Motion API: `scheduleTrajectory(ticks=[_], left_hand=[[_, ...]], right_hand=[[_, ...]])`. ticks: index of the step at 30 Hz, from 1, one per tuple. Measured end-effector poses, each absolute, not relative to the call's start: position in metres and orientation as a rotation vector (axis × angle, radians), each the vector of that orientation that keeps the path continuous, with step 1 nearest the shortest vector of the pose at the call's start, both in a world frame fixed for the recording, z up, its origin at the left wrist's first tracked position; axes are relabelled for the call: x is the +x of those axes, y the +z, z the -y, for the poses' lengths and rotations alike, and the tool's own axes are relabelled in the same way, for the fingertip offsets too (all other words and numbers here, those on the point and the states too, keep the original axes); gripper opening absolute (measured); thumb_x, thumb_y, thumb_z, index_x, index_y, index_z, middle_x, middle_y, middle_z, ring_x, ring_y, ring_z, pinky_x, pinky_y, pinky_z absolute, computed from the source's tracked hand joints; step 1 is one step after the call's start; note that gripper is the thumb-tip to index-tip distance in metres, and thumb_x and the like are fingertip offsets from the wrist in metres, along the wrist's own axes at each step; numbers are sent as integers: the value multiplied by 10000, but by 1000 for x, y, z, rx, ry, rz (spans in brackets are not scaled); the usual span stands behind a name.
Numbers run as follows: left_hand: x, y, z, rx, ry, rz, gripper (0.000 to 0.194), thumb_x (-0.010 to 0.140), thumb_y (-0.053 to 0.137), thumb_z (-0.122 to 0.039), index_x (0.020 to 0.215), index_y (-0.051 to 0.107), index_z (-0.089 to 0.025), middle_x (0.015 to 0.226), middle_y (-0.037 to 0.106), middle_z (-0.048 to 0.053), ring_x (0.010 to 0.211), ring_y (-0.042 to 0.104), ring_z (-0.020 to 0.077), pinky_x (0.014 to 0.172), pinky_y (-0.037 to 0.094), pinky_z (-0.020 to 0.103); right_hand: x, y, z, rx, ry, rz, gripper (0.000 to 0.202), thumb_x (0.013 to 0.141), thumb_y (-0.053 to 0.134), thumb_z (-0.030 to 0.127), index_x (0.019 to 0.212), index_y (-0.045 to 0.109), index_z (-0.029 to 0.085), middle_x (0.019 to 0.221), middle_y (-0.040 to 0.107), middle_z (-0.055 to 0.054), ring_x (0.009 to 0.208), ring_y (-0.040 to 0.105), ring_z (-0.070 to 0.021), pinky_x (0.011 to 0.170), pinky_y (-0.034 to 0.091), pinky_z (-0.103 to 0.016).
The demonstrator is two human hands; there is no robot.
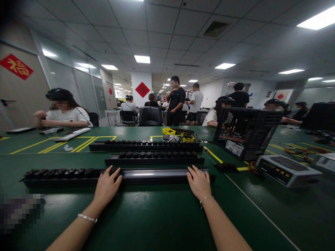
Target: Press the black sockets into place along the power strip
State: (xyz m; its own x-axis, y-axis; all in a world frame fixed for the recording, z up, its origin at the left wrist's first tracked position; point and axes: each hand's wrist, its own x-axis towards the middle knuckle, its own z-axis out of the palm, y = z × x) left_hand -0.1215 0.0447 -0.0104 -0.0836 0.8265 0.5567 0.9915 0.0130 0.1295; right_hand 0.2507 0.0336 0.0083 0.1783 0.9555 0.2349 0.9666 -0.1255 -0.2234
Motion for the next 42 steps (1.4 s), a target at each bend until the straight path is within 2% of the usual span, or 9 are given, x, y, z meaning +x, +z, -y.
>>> scheduleTrajectory(ticks=[13,17,20,23,28,42], left_hand=[[-117,-9,-41,-1949,-706,1960,396,847,419,-308,1191,580,-196,1367,429,164,1227,442,295,1021,309,491],[-116,-9,-40,-1957,-762,2001,499,844,414,-313,1330,416,-203,1389,410,149,1256,412,270,1033,295,479],[-116,-9,-40,-1862,-787,2120,651,826,407,-373,1385,281,-63,1380,410,196,1287,361,294,1051,259,499],[-118,-9,-41,-1800,-732,2230,714,816,380,-455,1333,336,35,1372,411,224,1325,278,330,1066,212,528],[-123,-10,-42,-1837,-698,2280,680,823,337,-506,1286,444,-20,1374,426,184,1346,233,327,1068,188,541],[-120,-9,-39,-1889,-740,2241,565,844,340,-459,1256,495,-104,1375,444,131,1350,228,313,1061,166,584]], right_hand=[[253,2,-36,-2116,-77,1815,506,886,228,479,1277,492,296,1390,419,4,1254,375,-203,1078,137,-473],[253,3,-36,-2113,-64,1811,512,886,223,483,1277,494,293,1390,420,4,1254,376,-205,1080,128,-478],[252,5,-35,-2120,-55,1818,520,888,211,487,1284,486,291,1395,413,2,1259,372,-206,1081,132,-478],[253,6,-35,-2130,-45,1816,529,888,204,496,1291,479,292,1399,408,0,1261,370,-210,1080,138,-482],[254,5,-35,-2130,-53,1820,534,889,195,500,1292,478,293,1397,409,0,1265,364,-210,1080,143,-481],[253,4,-35,-2123,-99,1825,500,889,229,462,1280,491,292,1389,421,0,1250,384,-203,1078,151,-474]])
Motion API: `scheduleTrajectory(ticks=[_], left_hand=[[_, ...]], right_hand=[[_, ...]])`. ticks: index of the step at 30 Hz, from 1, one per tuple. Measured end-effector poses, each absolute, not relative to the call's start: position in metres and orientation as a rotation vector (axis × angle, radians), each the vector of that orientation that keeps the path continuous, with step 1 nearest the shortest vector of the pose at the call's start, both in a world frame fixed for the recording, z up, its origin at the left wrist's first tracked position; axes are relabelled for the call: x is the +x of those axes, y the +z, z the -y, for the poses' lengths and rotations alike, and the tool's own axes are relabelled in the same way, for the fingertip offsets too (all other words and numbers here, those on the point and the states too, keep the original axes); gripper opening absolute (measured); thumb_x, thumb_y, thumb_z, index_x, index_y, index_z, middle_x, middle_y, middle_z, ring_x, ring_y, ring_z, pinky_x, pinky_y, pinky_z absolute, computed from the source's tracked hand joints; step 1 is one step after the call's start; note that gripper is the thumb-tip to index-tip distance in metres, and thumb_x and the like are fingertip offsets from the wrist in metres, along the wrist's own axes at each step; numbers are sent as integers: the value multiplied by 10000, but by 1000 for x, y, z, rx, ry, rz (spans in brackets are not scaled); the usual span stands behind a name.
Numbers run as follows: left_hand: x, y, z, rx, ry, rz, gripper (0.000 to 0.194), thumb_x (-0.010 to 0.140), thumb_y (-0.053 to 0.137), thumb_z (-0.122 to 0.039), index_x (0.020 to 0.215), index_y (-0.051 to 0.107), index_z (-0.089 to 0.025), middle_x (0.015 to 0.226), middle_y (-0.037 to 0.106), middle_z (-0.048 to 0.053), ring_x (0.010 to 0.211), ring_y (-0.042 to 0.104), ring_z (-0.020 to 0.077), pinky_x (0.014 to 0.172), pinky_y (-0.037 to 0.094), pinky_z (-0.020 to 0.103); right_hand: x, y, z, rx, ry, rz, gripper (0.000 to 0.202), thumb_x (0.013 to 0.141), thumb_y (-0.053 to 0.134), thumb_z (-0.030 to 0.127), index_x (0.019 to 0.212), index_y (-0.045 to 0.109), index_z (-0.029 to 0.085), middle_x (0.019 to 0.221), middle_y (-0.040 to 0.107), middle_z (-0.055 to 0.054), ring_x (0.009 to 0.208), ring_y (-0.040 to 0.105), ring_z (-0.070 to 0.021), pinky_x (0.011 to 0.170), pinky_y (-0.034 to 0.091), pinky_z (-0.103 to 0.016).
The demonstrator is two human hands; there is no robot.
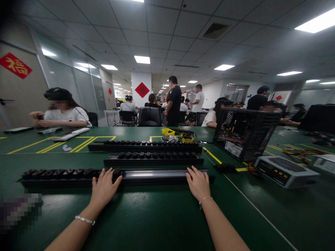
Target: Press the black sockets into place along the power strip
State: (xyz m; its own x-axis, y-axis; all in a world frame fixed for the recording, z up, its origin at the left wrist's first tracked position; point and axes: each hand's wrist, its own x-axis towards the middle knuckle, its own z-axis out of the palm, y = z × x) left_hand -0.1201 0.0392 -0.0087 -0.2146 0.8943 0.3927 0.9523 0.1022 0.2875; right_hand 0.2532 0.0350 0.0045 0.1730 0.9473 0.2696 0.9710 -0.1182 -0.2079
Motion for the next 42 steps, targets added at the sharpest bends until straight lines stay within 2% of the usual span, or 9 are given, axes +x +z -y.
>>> scheduleTrajectory(ticks=[27,42], left_hand=[[-119,-7,-39,-1983,-675,2234,558,874,283,-464,1295,453,-140,1413,398,77,1374,163,287,1057,121,626],[-117,-4,-37,-2002,-617,2213,536,874,272,-486,1290,466,-210,1413,402,35,1376,158,294,1041,133,651]], right_hand=[[253,4,-35,-2112,-80,1818,515,889,216,477,1284,488,289,1387,424,-6,1251,383,-203,1080,141,-480],[253,4,-35,-2122,-71,1808,512,888,222,479,1286,484,293,1391,417,8,1257,377,-202,1085,133,-477]])
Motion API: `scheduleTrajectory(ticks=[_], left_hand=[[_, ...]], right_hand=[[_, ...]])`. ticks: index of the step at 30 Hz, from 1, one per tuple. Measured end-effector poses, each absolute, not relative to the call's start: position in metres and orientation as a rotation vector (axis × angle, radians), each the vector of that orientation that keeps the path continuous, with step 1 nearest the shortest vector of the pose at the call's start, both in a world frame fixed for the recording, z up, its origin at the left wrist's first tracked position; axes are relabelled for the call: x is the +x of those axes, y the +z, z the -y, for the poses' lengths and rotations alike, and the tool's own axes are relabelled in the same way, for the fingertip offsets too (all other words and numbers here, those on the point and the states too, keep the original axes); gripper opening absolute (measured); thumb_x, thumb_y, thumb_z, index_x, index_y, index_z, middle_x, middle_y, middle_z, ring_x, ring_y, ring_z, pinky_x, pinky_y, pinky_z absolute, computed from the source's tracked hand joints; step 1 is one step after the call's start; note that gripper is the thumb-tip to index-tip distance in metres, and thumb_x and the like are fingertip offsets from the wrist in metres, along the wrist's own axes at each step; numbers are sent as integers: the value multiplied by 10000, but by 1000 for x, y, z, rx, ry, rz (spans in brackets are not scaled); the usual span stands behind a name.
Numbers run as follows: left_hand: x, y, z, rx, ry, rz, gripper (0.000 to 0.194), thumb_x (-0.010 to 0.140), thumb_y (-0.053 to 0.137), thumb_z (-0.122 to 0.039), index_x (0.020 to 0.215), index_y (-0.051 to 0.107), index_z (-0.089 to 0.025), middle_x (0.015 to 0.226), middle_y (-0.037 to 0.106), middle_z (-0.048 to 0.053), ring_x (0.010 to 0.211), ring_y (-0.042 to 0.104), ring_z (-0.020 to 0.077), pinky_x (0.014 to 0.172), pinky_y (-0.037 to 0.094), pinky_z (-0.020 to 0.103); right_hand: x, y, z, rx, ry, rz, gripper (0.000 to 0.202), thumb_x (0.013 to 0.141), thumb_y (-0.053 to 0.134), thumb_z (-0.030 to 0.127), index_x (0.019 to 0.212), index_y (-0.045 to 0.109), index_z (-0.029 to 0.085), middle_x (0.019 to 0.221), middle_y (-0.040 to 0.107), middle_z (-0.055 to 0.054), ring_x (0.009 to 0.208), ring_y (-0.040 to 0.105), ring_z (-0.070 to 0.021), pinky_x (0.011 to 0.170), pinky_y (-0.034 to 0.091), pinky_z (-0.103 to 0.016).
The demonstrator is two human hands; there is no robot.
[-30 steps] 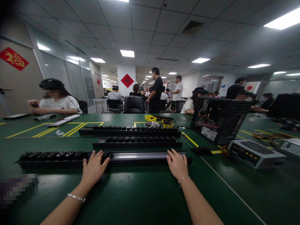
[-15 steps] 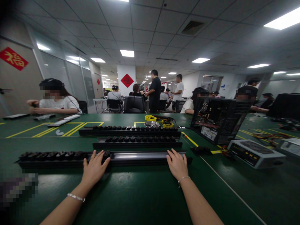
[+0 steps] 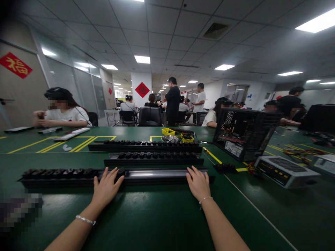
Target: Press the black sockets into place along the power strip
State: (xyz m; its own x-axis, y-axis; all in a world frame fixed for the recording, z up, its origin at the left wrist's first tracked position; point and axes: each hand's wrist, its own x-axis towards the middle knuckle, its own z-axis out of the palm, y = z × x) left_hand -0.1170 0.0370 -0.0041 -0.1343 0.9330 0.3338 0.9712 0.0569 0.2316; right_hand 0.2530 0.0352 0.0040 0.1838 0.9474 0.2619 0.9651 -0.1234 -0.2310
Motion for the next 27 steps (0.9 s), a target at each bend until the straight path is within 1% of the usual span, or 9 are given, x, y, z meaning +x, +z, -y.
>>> scheduleTrajectory(ticks=[7,14,18,27], left_hand=[[-118,-7,-39,-2005,-602,2190,522,874,274,-489,1282,479,-236,1411,406,39,1374,162,298,1033,137,657],[-115,-3,-36,-2011,-572,2208,517,867,283,-493,1280,480,-253,1412,407,18,1373,163,302,1036,128,654],[-114,-3,-35,-2000,-573,2184,509,862,301,-495,1280,480,-268,1403,421,25,1366,182,309,1035,139,646],[-114,-6,-38,-2002,-577,2189,527,853,308,-516,1294,467,-276,1411,409,39,1356,196,333,1033,127,648]], right_hand=[[253,5,-35,-2123,-52,1808,526,888,206,495,1288,483,295,1394,414,3,1265,368,-205,1085,132,-482],[253,5,-35,-2117,-55,1816,534,890,195,497,1291,481,289,1394,414,-8,1264,368,-213,1079,138,-489],[253,3,-35,-2105,-95,1813,514,892,216,474,1285,488,286,1388,423,-6,1259,373,-204,1082,135,-478],[252,6,-34,-2112,-57,1808,530,889,205,489,1290,483,283,1393,415,-4,1263,369,-207,1083,131,-485]])
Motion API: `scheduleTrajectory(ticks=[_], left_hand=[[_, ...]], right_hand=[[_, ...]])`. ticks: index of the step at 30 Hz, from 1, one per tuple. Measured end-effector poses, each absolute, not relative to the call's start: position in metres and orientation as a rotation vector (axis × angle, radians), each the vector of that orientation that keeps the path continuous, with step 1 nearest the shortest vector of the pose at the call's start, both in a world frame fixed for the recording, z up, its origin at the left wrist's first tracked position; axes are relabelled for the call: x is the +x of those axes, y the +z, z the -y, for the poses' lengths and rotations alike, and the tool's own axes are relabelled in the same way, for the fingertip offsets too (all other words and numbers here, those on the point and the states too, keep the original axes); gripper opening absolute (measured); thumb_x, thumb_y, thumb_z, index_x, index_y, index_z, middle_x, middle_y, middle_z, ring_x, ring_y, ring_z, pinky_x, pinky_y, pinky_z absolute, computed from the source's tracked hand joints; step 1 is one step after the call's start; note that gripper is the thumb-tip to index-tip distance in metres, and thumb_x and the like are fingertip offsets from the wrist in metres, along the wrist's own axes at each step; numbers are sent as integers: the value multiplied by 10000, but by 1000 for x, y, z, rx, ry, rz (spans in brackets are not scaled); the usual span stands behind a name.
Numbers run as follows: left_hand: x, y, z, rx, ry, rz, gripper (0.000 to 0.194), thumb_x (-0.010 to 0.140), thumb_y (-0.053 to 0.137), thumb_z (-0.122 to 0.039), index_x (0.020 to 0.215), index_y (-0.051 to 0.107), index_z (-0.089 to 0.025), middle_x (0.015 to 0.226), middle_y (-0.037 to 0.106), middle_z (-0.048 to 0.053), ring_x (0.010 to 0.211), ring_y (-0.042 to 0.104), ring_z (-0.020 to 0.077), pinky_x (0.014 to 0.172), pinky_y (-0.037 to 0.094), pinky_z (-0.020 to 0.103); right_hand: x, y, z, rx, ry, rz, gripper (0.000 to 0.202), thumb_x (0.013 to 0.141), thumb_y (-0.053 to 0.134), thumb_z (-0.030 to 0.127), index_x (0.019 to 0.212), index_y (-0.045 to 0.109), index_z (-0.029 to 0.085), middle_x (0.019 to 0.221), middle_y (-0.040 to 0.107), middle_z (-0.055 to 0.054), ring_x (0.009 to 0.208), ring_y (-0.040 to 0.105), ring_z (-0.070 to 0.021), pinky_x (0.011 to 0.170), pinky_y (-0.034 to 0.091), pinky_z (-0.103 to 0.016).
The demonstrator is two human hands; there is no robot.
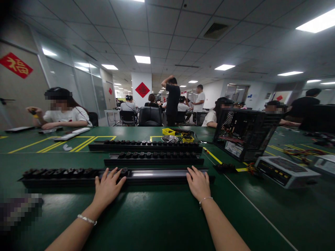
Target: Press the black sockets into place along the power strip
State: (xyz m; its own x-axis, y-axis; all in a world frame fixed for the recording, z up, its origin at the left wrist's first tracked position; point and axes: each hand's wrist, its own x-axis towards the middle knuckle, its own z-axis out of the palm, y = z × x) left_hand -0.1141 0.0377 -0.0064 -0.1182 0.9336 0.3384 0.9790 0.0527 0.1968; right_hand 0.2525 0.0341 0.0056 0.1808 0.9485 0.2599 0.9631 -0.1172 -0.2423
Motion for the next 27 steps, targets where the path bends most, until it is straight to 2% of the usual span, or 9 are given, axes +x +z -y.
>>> scheduleTrajectory(ticks=[11,20,27], left_hand=[[-113,-5,-37,-2003,-581,2195,529,845,325,-518,1294,469,-277,1411,409,49,1358,183,345,1031,133,648],[-102,-4,-31,-2051,-535,2106,591,857,291,-499,1315,443,-156,1412,402,85,1353,208,326,1061,141,600],[-104,-5,-31,-2070,-547,2091,587,854,293,-511,1314,444,-179,1410,407,66,1343,241,318,1060,141,605]], right_hand=[[251,8,-33,-2144,-40,1823,537,892,187,493,1307,461,290,1406,397,0,1272,358,-209,1087,123,-486],[252,6,-34,-2123,-76,1830,524,893,198,476,1297,473,286,1395,413,-4,1255,375,-204,1081,137,-480],[252,4,-35,-2128,-88,1823,517,895,199,470,1291,478,290,1394,414,-5,1254,377,-204,1079,136,-482]])
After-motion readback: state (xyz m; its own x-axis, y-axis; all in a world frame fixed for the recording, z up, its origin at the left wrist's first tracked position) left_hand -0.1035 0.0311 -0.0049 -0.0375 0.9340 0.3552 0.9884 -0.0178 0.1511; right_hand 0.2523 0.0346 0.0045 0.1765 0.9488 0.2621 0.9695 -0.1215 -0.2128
